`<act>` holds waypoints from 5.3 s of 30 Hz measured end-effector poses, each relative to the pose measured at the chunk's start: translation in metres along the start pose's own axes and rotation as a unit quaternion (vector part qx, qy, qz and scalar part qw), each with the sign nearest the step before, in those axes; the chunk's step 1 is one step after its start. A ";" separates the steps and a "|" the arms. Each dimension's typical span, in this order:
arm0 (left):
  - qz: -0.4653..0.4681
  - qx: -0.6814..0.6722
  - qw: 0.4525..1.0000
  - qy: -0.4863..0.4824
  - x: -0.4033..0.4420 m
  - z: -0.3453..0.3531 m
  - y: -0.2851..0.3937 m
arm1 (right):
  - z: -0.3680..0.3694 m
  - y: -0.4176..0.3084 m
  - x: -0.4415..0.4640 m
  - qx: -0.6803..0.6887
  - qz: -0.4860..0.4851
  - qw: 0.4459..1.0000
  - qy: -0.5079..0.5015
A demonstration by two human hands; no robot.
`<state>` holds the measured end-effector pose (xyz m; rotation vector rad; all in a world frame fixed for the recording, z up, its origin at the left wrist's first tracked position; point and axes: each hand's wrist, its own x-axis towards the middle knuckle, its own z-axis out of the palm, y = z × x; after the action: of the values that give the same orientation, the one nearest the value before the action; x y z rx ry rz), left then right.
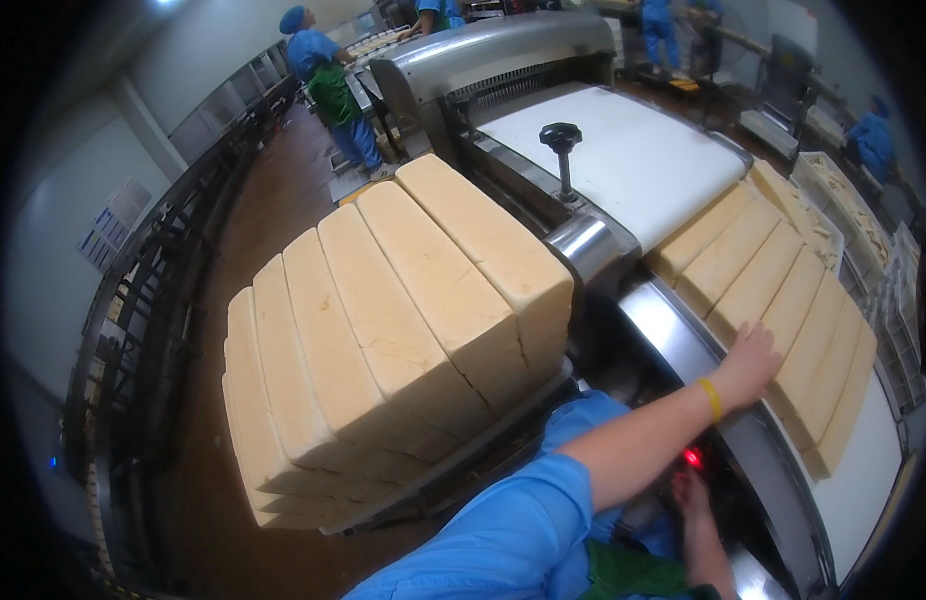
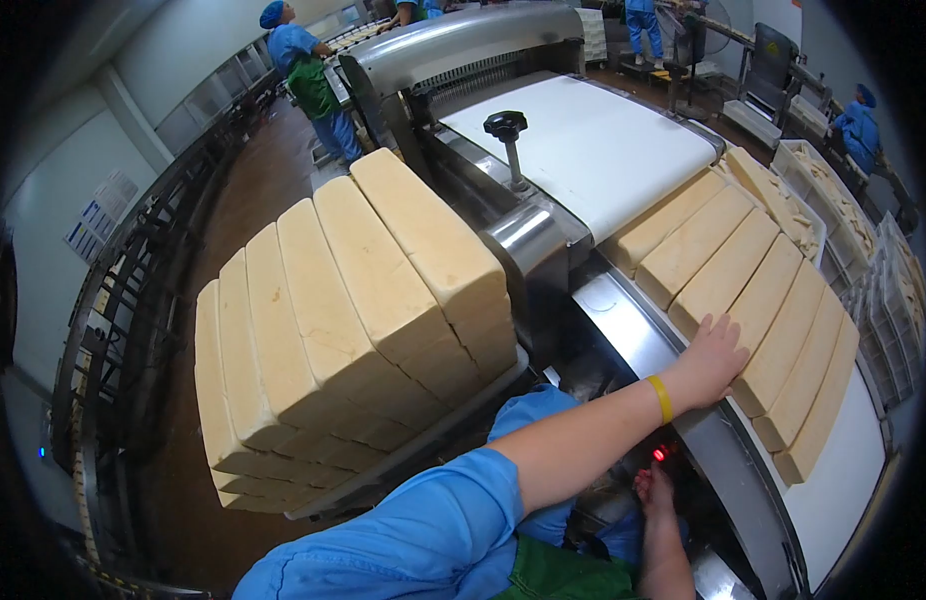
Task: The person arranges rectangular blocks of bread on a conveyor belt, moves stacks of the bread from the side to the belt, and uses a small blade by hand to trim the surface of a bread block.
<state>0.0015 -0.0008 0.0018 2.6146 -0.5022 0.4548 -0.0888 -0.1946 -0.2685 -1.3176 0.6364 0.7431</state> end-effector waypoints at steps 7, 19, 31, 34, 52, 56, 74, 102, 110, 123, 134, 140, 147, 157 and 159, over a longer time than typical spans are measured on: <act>0.014 0.005 1.000 -0.001 0.002 -0.003 -0.004 | 0.024 0.004 0.025 -0.119 -0.015 0.991 -0.066; -0.020 0.024 0.998 -0.057 0.005 -0.010 -0.012 | 0.111 -0.011 0.043 -0.154 -0.081 0.978 -0.112; -0.013 0.035 0.999 0.010 0.001 0.002 -0.016 | 0.167 -0.030 0.054 -0.187 -0.087 0.972 -0.110; -0.005 0.039 0.999 0.009 0.002 0.007 -0.018 | 0.169 -0.030 0.056 -0.191 -0.086 0.972 -0.107; -0.007 0.052 0.999 0.009 -0.001 0.002 -0.019 | 0.175 -0.027 0.064 -0.214 -0.084 0.968 -0.099; -0.002 0.027 0.999 0.026 -0.002 0.005 -0.021 | 0.176 -0.027 0.064 -0.218 -0.085 0.967 -0.100; -0.006 0.028 1.000 0.002 -0.002 0.001 -0.022 | 0.175 -0.026 0.068 -0.237 -0.093 0.962 -0.101; 0.003 0.005 0.999 0.046 -0.023 -0.013 -0.021 | 0.008 0.050 -0.015 -0.611 -0.146 0.770 -0.112; 0.006 -0.010 0.999 0.031 -0.038 -0.025 -0.027 | 0.017 0.060 -0.091 -0.707 -0.129 0.690 -0.080; -0.010 -0.020 0.999 0.025 -0.049 -0.039 -0.035 | 0.026 0.058 -0.100 -0.740 -0.082 0.659 -0.104; -0.019 0.002 0.999 0.033 -0.047 -0.040 -0.033 | 0.026 0.059 -0.100 -0.735 -0.088 0.662 -0.113; -0.008 0.006 1.000 -0.003 -0.032 -0.031 -0.026 | 0.011 0.060 -0.062 -0.743 -0.122 0.639 -0.156; 0.054 0.040 0.997 0.026 -0.006 -0.025 -0.014 | 0.060 -0.053 -0.156 -0.708 -0.222 0.636 -0.212; 0.094 -0.012 0.995 -0.016 0.008 -0.013 0.025 | -0.110 -0.229 -0.229 -0.443 -0.564 0.653 0.244; 0.096 0.000 0.995 -0.014 0.008 -0.012 0.029 | -0.213 -0.247 -0.205 -0.399 -0.533 0.635 0.392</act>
<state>-0.0063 -0.0215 0.0247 2.5874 -0.7677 0.4801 -0.0215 -0.4520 0.0108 -2.5030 0.0043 -0.7308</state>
